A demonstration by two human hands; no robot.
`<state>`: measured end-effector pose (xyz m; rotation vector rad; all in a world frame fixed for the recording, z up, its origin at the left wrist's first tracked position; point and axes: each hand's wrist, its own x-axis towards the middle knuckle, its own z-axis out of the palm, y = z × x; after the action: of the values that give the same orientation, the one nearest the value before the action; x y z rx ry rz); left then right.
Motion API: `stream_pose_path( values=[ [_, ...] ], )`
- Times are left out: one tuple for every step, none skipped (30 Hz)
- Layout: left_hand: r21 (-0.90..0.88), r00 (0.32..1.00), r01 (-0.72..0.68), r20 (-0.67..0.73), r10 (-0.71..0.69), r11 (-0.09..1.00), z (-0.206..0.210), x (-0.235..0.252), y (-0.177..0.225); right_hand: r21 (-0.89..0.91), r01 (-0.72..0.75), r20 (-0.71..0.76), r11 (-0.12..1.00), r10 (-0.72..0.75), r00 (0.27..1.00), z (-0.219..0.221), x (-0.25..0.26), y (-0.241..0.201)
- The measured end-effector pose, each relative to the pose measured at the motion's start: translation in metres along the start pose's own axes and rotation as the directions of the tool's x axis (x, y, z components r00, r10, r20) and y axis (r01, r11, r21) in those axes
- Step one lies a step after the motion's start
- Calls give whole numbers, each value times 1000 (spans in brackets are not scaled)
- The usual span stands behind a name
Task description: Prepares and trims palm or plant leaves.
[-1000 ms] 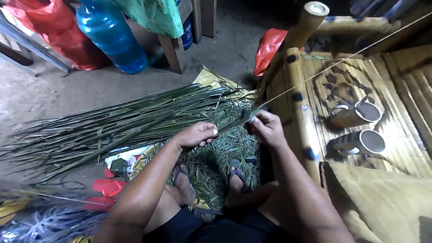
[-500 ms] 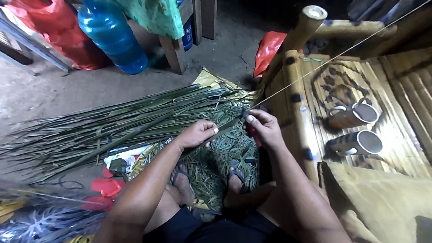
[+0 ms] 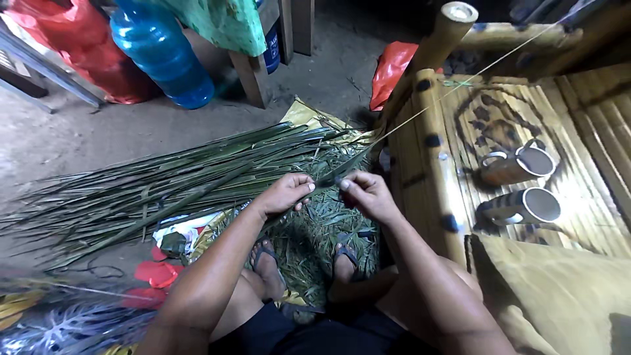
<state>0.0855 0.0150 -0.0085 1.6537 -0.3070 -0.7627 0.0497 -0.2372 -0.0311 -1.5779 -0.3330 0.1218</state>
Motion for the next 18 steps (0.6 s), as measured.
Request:
stream_pose_path(
  values=[
    [1,1000,7,9,-7,1000,0,0,0,-11,-14,54,1000,14,998,5,-1,2],
    [-6,1000,9,23,-9,1000,-1,0,-2,-22,-26,91,999,27,995,8,-1,4],
    [-19,999,6,39,-6,1000,-1,-1,-4,-28,-30,109,999,33,994,9,-2,5],
    [-31,998,3,57,-1,1000,-1,-1,-7,-33,-28,111,999,31,993,8,-2,6],
    [-48,997,3,77,1,999,-2,-2,-9,-46,-17,102,999,22,995,6,-1,6],
    [-61,996,5,89,0,998,-2,-2,-9,-59,-1,88,998,6,996,2,0,6],
    [-67,995,10,98,-4,998,-2,-3,-9,-68,22,77,997,-16,997,-3,0,5],
    [-75,995,12,102,-4,997,-2,-2,-8,-75,43,73,996,-37,997,-6,1,5],
    [-83,995,8,101,0,997,-2,-2,-8,-82,60,72,995,-54,996,-9,1,4],
    [-85,995,2,97,6,996,-1,-2,-7,-93,74,71,993,-67,995,-10,2,4],
    [-75,996,-9,88,16,997,-1,-2,-6,-107,80,68,991,-73,995,-12,2,4],
    [-55,997,-25,69,28,998,0,-2,-5,-119,84,63,989,-77,995,-15,2,4],
    [-27,998,-42,42,43,999,0,-3,-4,-127,88,50,988,-83,995,-18,3,4],
    [-6,998,-60,11,60,998,1,-4,-4,-133,87,27,987,-84,996,-22,3,3],
    [6,997,-70,-11,70,998,1,-5,-3,-133,83,-2,988,-84,997,-24,4,2],
    [9,997,-77,-29,77,997,2,-6,-1,-128,81,-31,988,-86,996,-25,4,1],
    [12,996,-80,-38,81,997,2,-6,1,-115,80,-62,990,-87,994,-24,5,1],
    [13,996,-81,-43,81,997,1,-6,3,-98,83,-90,992,-91,992,-22,5,2]
  ],
)
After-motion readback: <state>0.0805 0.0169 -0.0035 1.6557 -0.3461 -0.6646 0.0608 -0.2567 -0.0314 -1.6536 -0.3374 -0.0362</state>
